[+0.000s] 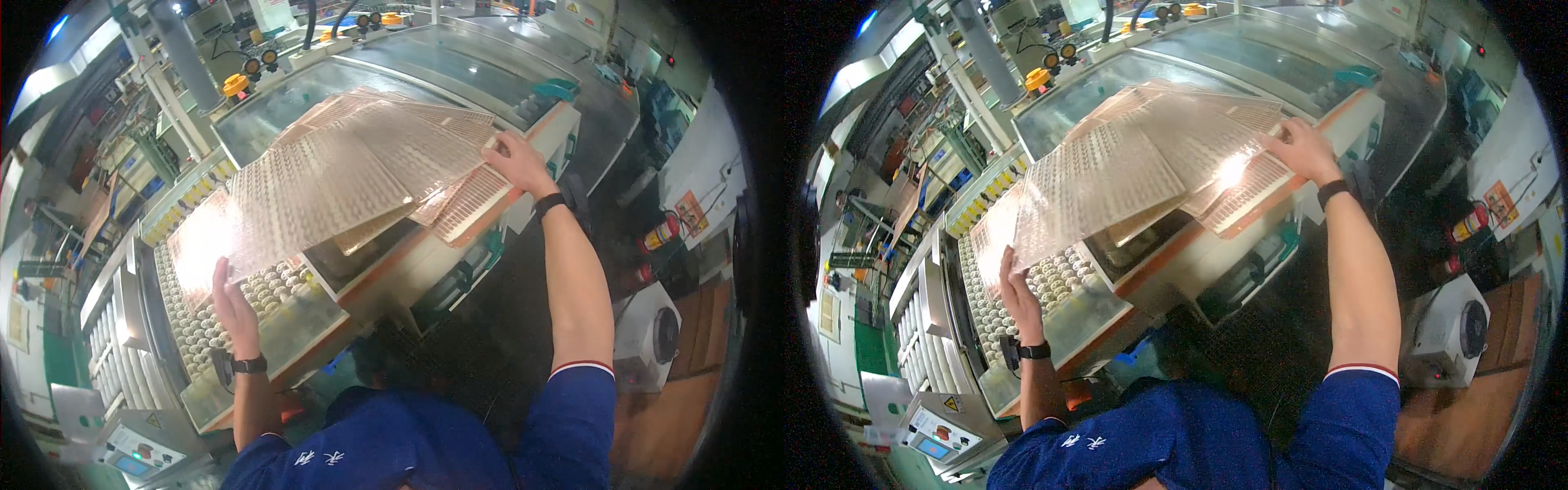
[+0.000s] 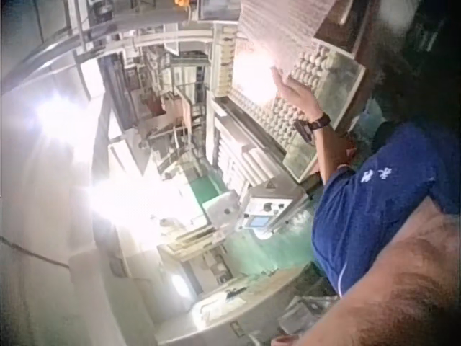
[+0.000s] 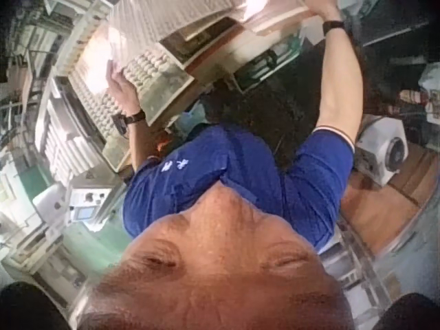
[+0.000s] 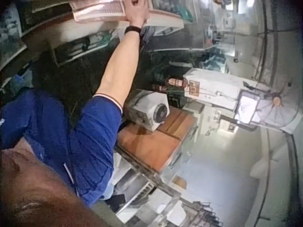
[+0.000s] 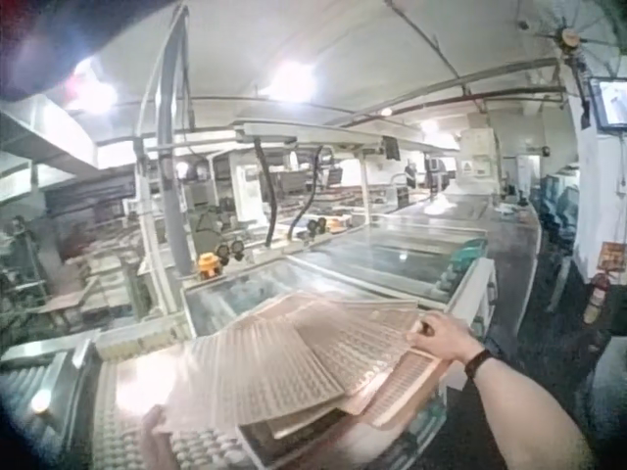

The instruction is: Sorting and stacking copper-colored metal sheets on a conveyor machine.

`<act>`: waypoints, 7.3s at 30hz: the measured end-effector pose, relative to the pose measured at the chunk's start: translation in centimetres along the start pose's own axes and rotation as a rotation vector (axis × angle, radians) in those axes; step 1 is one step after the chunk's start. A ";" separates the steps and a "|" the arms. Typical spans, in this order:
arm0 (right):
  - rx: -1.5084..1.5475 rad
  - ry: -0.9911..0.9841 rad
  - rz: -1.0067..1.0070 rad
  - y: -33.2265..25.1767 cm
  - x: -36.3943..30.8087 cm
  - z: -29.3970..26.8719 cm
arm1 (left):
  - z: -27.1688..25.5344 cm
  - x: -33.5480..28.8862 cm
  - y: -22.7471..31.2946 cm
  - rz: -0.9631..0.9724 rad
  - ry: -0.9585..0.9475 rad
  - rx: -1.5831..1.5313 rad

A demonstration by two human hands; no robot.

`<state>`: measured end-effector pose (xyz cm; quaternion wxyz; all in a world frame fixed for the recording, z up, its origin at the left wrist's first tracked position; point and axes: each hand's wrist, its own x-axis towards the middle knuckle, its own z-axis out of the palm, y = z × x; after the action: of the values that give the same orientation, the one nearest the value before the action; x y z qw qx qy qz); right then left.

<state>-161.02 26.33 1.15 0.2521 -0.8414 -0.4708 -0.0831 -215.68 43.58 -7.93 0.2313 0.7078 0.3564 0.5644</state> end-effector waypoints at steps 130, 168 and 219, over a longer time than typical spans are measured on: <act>-0.110 -0.447 0.039 1.5 13.3 2.4 | -1.3 -0.4 4.3 -0.924 0.069 -0.952; 0.048 -0.423 0.000 0.0 5.4 0.2 | -2.0 1.6 5.8 -0.767 0.018 -0.980; 0.009 -0.269 0.003 2.1 6.0 2.2 | -23.9 -3.9 -19.8 -1.135 0.134 0.016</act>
<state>-156.20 31.04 0.76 0.1906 -0.8443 -0.4997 0.0332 -243.93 51.48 -18.77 0.4699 0.3697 0.6988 0.3927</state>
